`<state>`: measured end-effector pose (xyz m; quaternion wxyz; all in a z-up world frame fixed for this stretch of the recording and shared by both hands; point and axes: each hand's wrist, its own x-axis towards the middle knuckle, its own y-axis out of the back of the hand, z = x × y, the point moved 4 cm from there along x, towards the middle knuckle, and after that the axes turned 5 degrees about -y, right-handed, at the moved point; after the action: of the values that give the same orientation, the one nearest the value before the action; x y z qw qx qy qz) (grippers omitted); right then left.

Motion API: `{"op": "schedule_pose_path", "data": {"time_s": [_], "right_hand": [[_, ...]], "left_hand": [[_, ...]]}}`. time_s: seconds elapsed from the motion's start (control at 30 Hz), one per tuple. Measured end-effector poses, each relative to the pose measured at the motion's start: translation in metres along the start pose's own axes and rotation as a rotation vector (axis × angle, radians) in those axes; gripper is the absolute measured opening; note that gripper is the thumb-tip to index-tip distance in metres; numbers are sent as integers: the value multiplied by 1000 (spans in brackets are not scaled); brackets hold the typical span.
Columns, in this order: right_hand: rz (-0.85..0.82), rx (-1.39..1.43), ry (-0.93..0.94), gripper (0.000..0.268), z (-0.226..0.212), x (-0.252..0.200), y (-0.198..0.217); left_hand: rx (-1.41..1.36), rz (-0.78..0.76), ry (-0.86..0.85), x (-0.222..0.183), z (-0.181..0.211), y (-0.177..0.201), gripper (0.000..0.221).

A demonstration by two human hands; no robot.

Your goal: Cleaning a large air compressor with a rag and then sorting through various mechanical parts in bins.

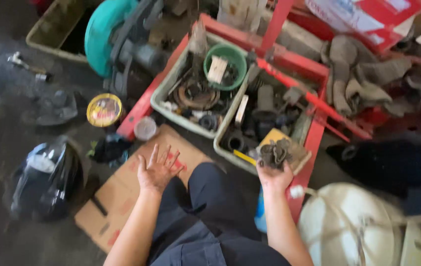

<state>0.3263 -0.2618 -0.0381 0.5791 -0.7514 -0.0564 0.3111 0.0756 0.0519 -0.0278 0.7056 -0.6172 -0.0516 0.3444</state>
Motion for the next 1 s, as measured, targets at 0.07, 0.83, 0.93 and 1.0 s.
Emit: {"op": "schedule_pose_path", "data": {"time_s": [0.07, 0.83, 0.93, 1.0], "right_hand": [[128, -30, 45, 43, 2, 33, 16], [652, -1802, 876, 50, 113, 271, 15], [715, -1912, 769, 51, 130, 285, 28], [818, -1991, 755, 56, 129, 289, 38]], "left_hand": [[90, 30, 35, 52, 4, 6, 74], [2645, 131, -713, 415, 108, 38, 71], [2666, 239, -655, 422, 107, 42, 77], [2681, 275, -602, 423, 97, 43, 78]]}}
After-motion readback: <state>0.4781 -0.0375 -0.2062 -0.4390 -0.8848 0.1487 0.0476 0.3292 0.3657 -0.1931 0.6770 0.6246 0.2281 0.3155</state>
